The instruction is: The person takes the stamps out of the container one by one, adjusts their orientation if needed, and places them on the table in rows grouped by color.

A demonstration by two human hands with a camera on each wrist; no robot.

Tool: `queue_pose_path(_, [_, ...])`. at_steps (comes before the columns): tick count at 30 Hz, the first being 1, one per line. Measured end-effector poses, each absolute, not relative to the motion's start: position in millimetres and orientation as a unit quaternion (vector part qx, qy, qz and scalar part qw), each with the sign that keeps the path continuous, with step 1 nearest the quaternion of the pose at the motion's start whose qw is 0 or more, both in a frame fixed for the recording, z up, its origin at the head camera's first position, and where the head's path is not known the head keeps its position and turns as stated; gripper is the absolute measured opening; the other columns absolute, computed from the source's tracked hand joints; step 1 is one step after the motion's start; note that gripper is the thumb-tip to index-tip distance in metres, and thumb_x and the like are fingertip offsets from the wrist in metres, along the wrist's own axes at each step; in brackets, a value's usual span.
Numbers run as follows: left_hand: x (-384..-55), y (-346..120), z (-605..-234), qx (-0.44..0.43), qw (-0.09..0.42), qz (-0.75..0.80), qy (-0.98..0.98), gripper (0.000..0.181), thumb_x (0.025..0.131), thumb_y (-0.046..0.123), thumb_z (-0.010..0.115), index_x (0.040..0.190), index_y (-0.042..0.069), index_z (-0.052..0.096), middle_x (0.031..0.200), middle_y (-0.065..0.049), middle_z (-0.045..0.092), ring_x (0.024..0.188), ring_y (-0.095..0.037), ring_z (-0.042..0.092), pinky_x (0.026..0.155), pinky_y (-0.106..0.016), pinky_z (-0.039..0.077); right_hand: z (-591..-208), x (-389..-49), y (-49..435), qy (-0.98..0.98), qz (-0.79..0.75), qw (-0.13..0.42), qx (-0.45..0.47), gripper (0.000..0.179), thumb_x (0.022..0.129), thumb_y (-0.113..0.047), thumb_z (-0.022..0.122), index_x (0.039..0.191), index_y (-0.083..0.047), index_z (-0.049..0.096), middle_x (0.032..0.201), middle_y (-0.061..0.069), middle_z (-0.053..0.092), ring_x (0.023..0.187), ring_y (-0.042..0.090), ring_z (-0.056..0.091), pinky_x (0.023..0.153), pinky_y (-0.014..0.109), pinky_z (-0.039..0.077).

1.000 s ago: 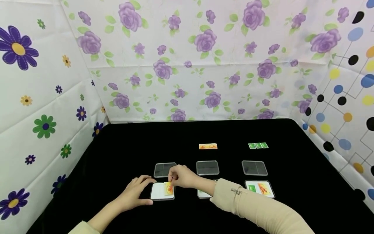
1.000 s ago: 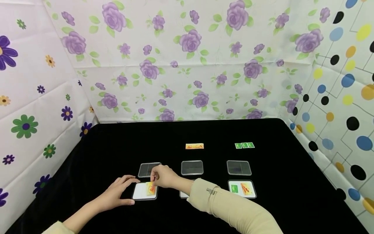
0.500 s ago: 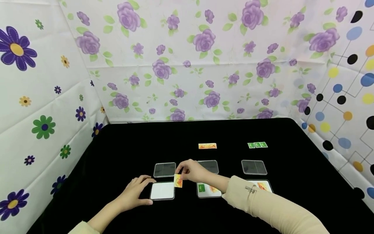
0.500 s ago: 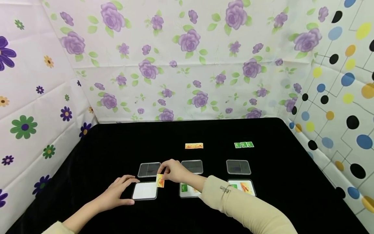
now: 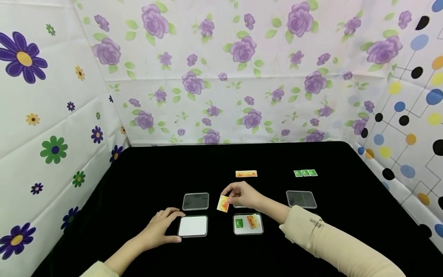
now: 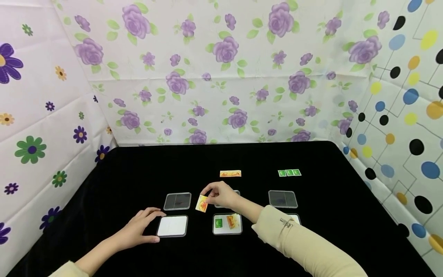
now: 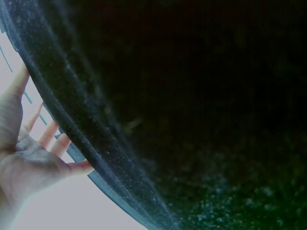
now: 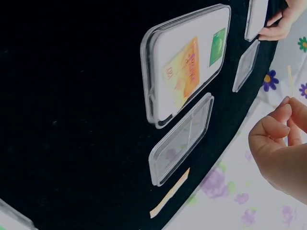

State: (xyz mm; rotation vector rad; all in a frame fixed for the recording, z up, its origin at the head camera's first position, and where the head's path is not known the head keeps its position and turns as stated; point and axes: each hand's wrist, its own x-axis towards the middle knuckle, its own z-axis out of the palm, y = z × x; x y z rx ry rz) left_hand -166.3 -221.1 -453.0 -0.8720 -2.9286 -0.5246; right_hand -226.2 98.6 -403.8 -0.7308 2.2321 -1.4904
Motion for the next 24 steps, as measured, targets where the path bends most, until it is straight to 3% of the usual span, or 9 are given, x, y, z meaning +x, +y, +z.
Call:
queue_pose_path(5, [-166,-221,-455,-0.280,0.016,-0.171,-0.944,0.066,0.068,0.036,0.080,0.125,0.013,0.053,0.127,-0.014,0.053,0.103,-0.029,0.053,0.089,-0.060,0.042,-407,-228,110,0.786,-0.526,0.171,-0.275,0.028,0.088,0.005,0.059,0.115,0.007,0.058,0.078,0.019,0.059,0.072,0.023,0.057,0.069,0.024,0.050])
queue_pose_path(7, [-166,-220,-455,-0.279,0.016,-0.172,-0.945,0.066,0.068,0.035,0.080,0.125,0.013,0.053,0.127,-0.015,0.053,0.104,-0.030,0.053,0.089,-0.061,0.042,-407,-229,114,0.787,-0.519,0.170,-0.286,0.030,0.089,0.004,0.058,0.118,0.007,0.057,0.078,0.014,0.057,0.072,0.019,0.055,0.069,0.021,0.048])
queue_pose_path(13, [-167,-220,-456,-0.277,0.016,-0.172,-0.945,0.066,0.068,0.035,0.080,0.125,0.013,0.053,0.127,-0.014,0.053,0.104,-0.030,0.053,0.090,-0.061,0.041,-408,-230,125,0.785,-0.517,0.169,-0.294,0.030,0.091,0.004,0.055,0.120,0.007,0.056,0.083,0.017,0.057,0.069,0.008,0.049,0.067,0.019,0.045])
queue_pose_path(24, [-167,-221,-455,-0.278,0.015,-0.169,-0.945,0.067,0.069,0.038,0.080,0.125,0.014,0.053,0.127,-0.015,0.052,0.104,-0.031,0.053,0.088,-0.061,0.042,-413,-230,142,0.786,-0.526,0.159,-0.284,0.028,0.089,0.003,0.059,0.115,0.010,0.056,0.078,0.019,0.060,0.064,0.004,0.051,0.063,0.019,0.046])
